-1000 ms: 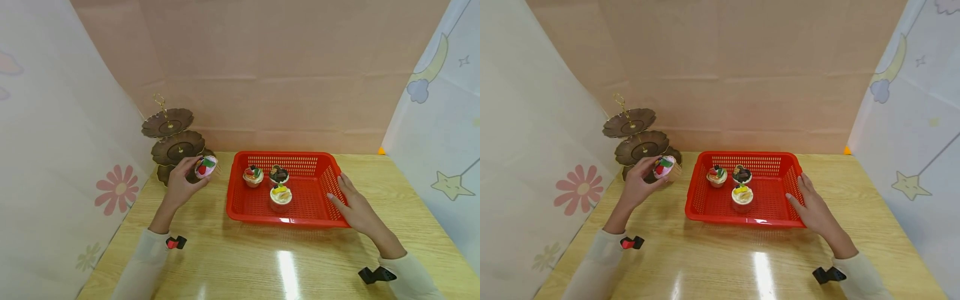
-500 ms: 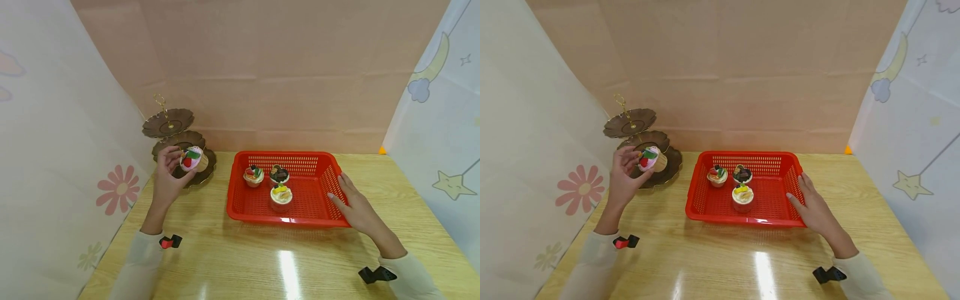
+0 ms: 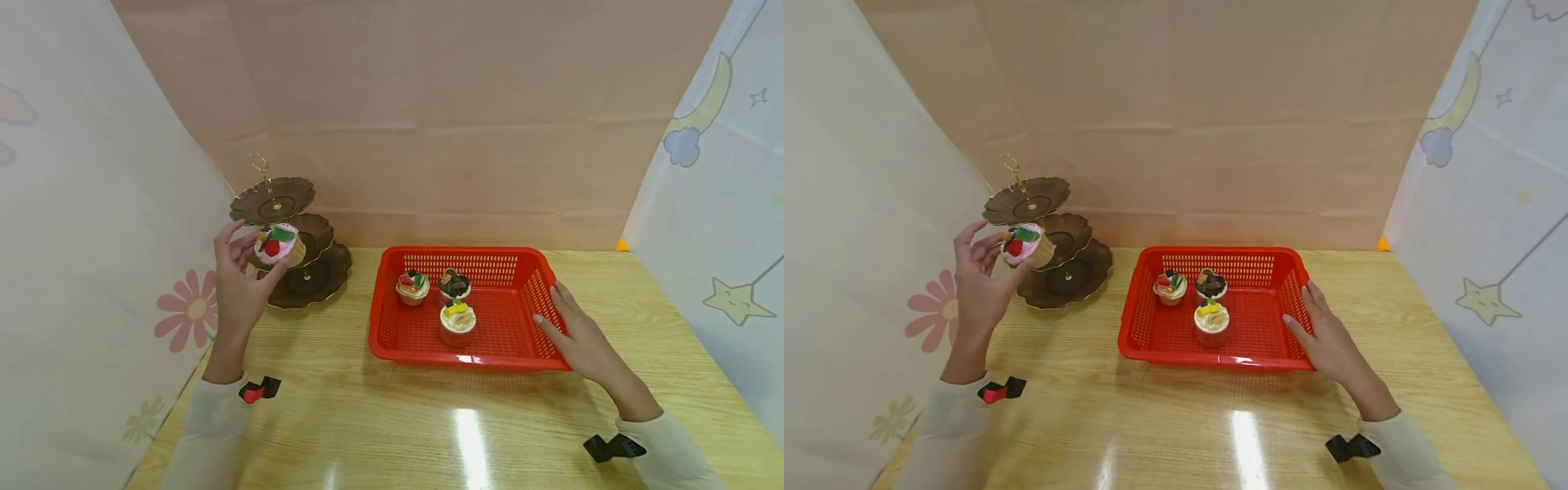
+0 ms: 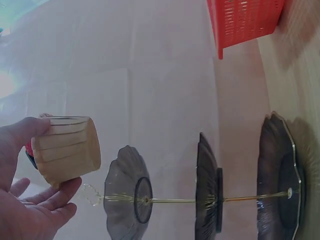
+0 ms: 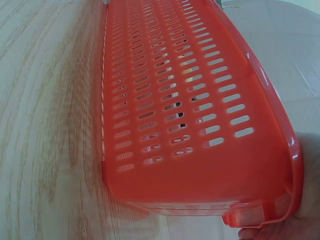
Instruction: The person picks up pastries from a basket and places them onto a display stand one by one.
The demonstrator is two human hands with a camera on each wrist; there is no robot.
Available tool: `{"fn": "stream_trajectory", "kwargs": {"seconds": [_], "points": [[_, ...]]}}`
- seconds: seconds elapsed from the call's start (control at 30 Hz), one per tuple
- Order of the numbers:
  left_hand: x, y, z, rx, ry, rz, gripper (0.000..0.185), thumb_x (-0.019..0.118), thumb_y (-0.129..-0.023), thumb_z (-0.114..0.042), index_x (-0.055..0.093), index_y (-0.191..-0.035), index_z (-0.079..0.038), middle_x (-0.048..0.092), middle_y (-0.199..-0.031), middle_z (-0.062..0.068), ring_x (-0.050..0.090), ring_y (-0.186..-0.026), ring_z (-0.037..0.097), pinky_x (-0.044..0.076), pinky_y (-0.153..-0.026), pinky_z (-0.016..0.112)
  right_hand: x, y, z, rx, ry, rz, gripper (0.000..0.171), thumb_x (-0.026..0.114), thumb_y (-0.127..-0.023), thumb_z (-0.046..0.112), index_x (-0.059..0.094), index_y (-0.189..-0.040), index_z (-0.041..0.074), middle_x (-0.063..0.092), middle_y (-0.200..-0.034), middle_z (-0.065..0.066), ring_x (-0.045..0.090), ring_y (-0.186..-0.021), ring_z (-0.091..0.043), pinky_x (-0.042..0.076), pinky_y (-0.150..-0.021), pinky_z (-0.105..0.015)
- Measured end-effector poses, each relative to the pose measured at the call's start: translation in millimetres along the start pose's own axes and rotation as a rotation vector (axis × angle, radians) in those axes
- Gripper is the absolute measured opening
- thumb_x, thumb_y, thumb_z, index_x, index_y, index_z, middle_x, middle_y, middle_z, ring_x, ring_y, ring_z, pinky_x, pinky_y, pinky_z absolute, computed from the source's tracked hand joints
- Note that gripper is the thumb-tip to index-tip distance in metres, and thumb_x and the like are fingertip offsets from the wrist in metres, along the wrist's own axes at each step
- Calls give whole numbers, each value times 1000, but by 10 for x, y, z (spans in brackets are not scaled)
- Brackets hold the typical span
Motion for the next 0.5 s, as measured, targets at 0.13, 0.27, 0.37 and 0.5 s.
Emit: {"fn": "stream_trajectory", "kwargs": {"seconds": [0.13,0.27,0.37,0.5], "points": [[-69,-65,-48,9,1,-28,90,85,-78,0,34,-151,-15,62,-128,12,60,-113,12,41,-111,31,0,-1,-4,0,-1,1,75,51,-108,32,11,-158,-8,2,-167,-25,15,-144,-59,16,-110,-74],[-114,-115,-55,-2,41,-78,92,84,-79,0,32,-152,-19,59,-129,10,58,-117,17,43,-110,30,-3,2,-10,2,-3,0,76,51,-108,31,11,-158,-8,2,-167,-25,15,-144,-60,17,-109,-75],[-138,-137,-24,-17,72,-128,93,85,-78,-1,31,-152,-18,56,-129,8,55,-121,18,44,-107,30,-3,3,-9,4,-5,0,76,51,-108,31,10,-159,-7,1,-167,-24,15,-143,-61,17,-109,-75],[-166,-188,46,-42,89,-181,92,87,-77,-4,34,-151,-20,56,-130,5,53,-122,17,46,-104,29,2,6,-1,5,-13,3,76,51,-108,32,10,-159,-5,1,-167,-24,14,-144,-60,16,-109,-75]]}}
Point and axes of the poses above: each hand's wrist, its own y-axis away from the middle knuckle, its own x-axis out of the palm, z = x × y, the point moved 8 cm from there along -y, towards the middle knuckle
